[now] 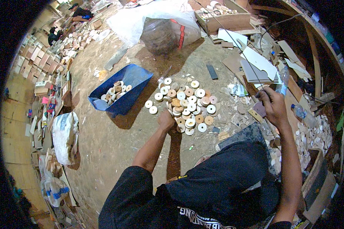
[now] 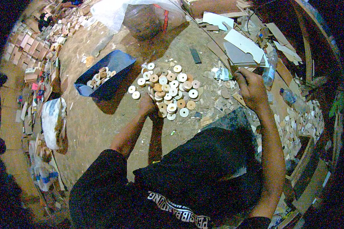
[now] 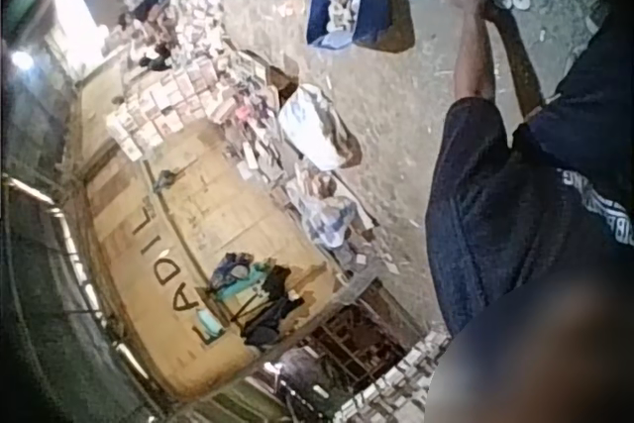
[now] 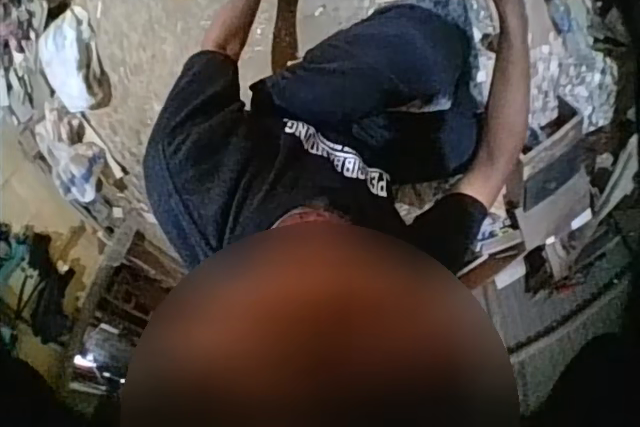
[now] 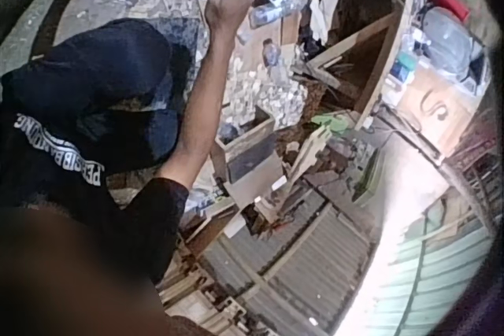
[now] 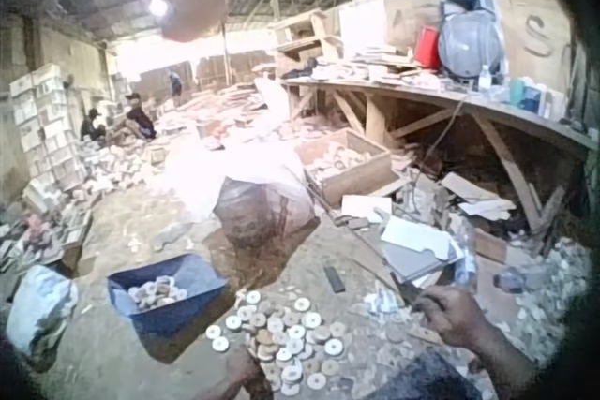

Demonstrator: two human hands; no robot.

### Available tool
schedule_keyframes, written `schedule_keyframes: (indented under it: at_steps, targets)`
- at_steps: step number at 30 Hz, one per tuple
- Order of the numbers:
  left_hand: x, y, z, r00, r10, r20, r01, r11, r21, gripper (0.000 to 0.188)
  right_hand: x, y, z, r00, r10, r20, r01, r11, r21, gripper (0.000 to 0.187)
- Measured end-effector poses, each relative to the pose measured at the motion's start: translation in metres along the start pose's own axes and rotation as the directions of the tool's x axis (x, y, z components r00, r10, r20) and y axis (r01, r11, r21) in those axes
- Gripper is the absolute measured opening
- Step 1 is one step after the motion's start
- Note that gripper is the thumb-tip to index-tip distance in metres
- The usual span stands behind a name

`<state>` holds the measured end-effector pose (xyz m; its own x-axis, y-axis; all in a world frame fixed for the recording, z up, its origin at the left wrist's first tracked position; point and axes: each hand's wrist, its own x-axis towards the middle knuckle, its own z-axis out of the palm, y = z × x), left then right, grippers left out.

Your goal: The person picks up small wooden discs from a pile on the floor and stacks them onto a vertical rod. After stacking, the person uses a brush to apply a dark substance to the stacked discs.

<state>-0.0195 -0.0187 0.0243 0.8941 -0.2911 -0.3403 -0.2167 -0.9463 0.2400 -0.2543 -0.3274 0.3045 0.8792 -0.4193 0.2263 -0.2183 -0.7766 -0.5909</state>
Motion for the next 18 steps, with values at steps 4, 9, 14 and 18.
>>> schedule_keyframes:
  at_steps: [4, 9, 14, 18]
  targets:
    - [0.004, -0.007, 0.015, 0.999, 0.004, -0.052, -0.004, 1.0, 0.001, 0.049, -0.002, -0.004, -0.002, 0.998, -0.069, 0.002, 0.069, 0.997, -0.04, 0.023]
    - [0.049, -0.052, -0.011, 0.998, 0.02, -0.051, -0.025, 0.995, -0.092, 0.041, -0.006, -0.003, -0.006, 1.0, 0.004, 0.003, -0.004, 0.999, -0.033, 0.022]
    - [0.087, -0.085, -0.03, 0.973, 0.107, -0.204, -0.119, 0.992, -0.044, 0.027, -0.004, 0.005, -0.003, 0.999, 0.032, 0.016, -0.031, 0.999, -0.032, 0.023]
    - [0.088, -0.081, -0.022, 0.966, 0.125, -0.226, -0.133, 0.991, -0.018, 0.02, 0.0, 0.008, 0.002, 1.0, -0.013, 0.018, 0.013, 1.0, -0.013, 0.024]
